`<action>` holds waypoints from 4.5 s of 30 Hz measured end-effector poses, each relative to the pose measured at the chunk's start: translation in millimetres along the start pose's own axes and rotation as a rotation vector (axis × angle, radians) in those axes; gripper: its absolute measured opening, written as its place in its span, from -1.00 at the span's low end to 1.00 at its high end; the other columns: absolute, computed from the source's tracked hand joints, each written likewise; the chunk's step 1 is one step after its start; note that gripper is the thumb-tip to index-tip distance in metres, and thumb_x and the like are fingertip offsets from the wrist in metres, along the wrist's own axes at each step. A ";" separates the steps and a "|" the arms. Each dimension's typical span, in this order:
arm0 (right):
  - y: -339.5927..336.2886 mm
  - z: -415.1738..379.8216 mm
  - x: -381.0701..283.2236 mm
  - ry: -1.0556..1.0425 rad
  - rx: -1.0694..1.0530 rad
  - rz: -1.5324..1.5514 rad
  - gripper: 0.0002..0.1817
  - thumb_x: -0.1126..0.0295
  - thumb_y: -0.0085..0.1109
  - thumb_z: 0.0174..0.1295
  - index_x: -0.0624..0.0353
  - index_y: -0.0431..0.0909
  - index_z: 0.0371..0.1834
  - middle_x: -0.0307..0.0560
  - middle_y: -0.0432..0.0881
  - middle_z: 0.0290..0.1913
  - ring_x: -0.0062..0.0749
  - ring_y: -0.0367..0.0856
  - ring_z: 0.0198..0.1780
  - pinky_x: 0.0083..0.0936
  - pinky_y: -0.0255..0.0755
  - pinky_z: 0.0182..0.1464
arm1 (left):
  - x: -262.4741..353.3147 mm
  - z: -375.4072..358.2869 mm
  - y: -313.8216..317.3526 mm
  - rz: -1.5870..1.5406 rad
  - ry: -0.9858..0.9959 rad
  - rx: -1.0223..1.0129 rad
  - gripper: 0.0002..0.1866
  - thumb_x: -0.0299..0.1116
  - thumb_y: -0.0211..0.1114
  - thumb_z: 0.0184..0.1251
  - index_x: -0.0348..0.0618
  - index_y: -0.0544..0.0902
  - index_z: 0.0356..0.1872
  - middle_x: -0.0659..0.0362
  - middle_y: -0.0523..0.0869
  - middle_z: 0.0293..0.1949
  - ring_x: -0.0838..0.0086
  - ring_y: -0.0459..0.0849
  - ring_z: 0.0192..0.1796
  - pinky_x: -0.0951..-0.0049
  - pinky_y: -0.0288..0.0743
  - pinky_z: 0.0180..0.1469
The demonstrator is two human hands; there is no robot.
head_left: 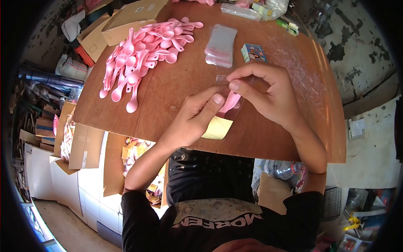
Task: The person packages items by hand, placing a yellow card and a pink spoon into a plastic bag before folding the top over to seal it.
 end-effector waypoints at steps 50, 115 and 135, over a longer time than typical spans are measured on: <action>-29.1 -7.1 25.1 0.092 -0.026 0.154 -0.75 0.43 0.31 0.19 0.28 0.65 -0.08 -0.20 0.71 -0.28 -0.55 0.64 -0.21 -0.61 0.52 -0.13 | 26.8 21.1 -9.2 -0.060 0.098 0.245 -0.84 -0.45 0.21 0.41 -0.36 0.62 -0.13 0.17 0.72 -0.24 0.62 0.67 -0.22 0.59 0.58 -0.17; 14.4 -66.0 55.1 0.226 0.009 0.462 -0.82 0.70 0.16 0.19 0.37 0.65 -0.16 -0.06 0.65 -0.16 -0.52 0.63 -0.12 -0.64 0.52 -0.12 | -14.9 6.5 -27.2 -0.055 -0.074 -0.049 -0.84 -0.62 0.34 0.21 -0.40 0.67 -0.17 0.04 0.73 -0.19 0.48 0.71 -0.14 0.51 0.62 -0.09; -2.5 7.1 111.1 0.190 0.050 -0.175 -0.80 0.48 0.28 0.16 0.19 0.63 -0.13 -0.08 0.67 -0.39 -0.48 0.69 -0.27 -0.53 0.53 -0.30 | -177.6 -214.0 -148.6 1.127 -0.453 -0.238 -0.62 -0.46 0.29 0.14 -0.24 0.55 0.03 -0.21 0.63 -0.09 -0.04 0.66 -0.13 0.09 0.57 -0.20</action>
Point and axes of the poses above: each hand's wrist, its own z-axis towards the middle knuckle, its own y-axis out of the palm, x = y × z, the point moved 8 cm from there along z, towards the middle knuckle
